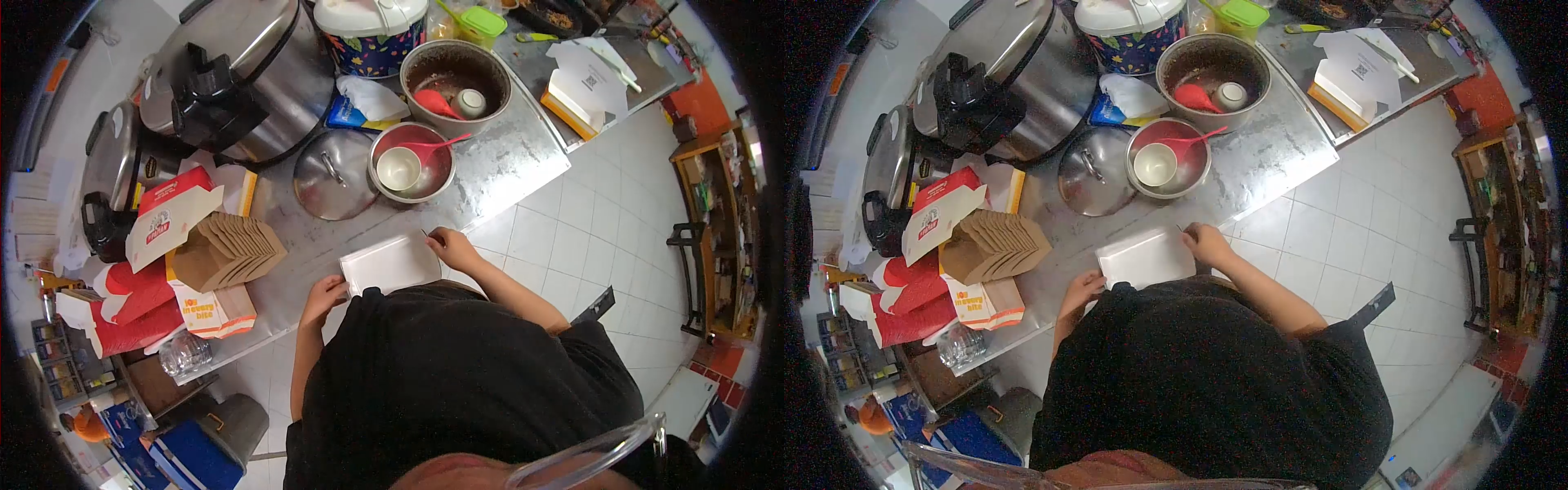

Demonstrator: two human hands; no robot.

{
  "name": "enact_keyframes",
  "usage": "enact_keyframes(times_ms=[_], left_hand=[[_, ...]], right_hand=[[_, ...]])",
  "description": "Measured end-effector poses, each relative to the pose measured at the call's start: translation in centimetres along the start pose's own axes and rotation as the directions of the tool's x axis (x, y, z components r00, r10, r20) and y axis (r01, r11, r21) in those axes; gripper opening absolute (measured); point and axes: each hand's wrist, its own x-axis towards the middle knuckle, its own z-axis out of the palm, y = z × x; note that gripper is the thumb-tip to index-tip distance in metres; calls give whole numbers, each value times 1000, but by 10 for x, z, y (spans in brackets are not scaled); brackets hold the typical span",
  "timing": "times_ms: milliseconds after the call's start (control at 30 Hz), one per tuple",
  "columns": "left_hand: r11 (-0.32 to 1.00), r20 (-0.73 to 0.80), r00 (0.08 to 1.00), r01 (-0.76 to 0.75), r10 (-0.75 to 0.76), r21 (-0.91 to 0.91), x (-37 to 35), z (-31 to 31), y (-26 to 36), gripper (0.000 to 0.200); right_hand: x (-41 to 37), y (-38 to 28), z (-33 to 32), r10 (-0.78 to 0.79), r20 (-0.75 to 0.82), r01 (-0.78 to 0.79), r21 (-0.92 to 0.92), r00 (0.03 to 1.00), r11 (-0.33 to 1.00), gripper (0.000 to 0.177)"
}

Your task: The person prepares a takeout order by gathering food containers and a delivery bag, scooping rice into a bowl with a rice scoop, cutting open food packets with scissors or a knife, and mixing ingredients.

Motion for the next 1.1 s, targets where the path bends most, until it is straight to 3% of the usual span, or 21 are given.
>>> enact_keyframes(times_ms=[67,133,200,267,300,367,400,433,500,567,600,667,700,733,767,833,867,933,1000,1033,1100], left_hand=[[998,24,1000,4,-3,-55,1,6,-5,29],[974,-55,977,-209,204,-83,12,9,-20,31],[965,-27,964,-264,264,-10,18,5,-11,31],[843,88,912,-405,401,353,-2,6,37,29],[875,17,939,-327,343,357,-24,12,80,28],[585,-84,627,-659,775,472,-20,0,122,31],[359,-146,361,-639,921,681,-26,-2,154,35],[144,-132,59,-502,989,853,-32,-4,188,40],[63,-118,-145,-341,982,938,-37,-19,240,50],[169,-233,-237,-262,943,950,-23,-44,276,56],[166,-231,-256,-254,939,953,-20,-58,292,56],[399,-436,136,-698,889,595,-16,-82,318,54],[389,-441,117,-701,890,598,-13,-90,326,54],[329,-357,166,-821,919,466,-9,-97,331,53],[276,-265,196,-910,944,310,-6,-102,336,53],[274,-264,207,-928,942,251,-5,-105,344,53],[276,-247,227,-942,942,189,-4,-105,347,53],[254,-276,197,-948,941,190,-6,-104,355,61],[192,-244,90,-880,966,433,-21,-97,375,79],[190,-254,83,-882,964,432,-32,-96,387,79],[53,-115,-90,-515,989,856,-58,-99,420,97]], right_hand=[[-5,-3,1,3,-63,0,53,998,999,23],[-9,-7,-9,-48,-114,40,-68,992,997,18],[3,27,-14,-117,-239,81,-156,964,985,17],[8,32,-52,65,-344,-160,-254,937,954,18],[7,25,-75,93,-432,-236,-292,897,927,18],[18,43,-115,129,-514,-360,-381,848,851,19],[22,41,-135,189,-552,-441,-369,812,818,18],[33,59,-148,111,-611,-422,-393,784,817,17],[44,62,-171,124,-668,-465,-361,734,808,16],[51,70,-188,153,-716,-491,-293,682,821,24],[53,79,-191,112,-782,-470,-247,613,847,29],[47,82,-199,50,-830,-436,-240,556,867,36],[42,80,-195,-74,-870,-345,-270,487,899,35],[36,78,-191,-192,-895,-254,-311,404,916,33],[30,66,-188,-208,-892,-240,-322,402,916,33],[21,23,-175,-27,-887,17,-21,460,1000,28],[24,1,-173,-41,-883,26,-33,468,999,28],[35,-50,-168,-78,-803,243,85,592,966,22],[54,-116,-165,-329,-678,443,-4,658,896,19],[65,-154,-164,-492,-569,529,-114,659,841,18],[91,-226,-159,-711,-324,660,-269,624,702,15]])
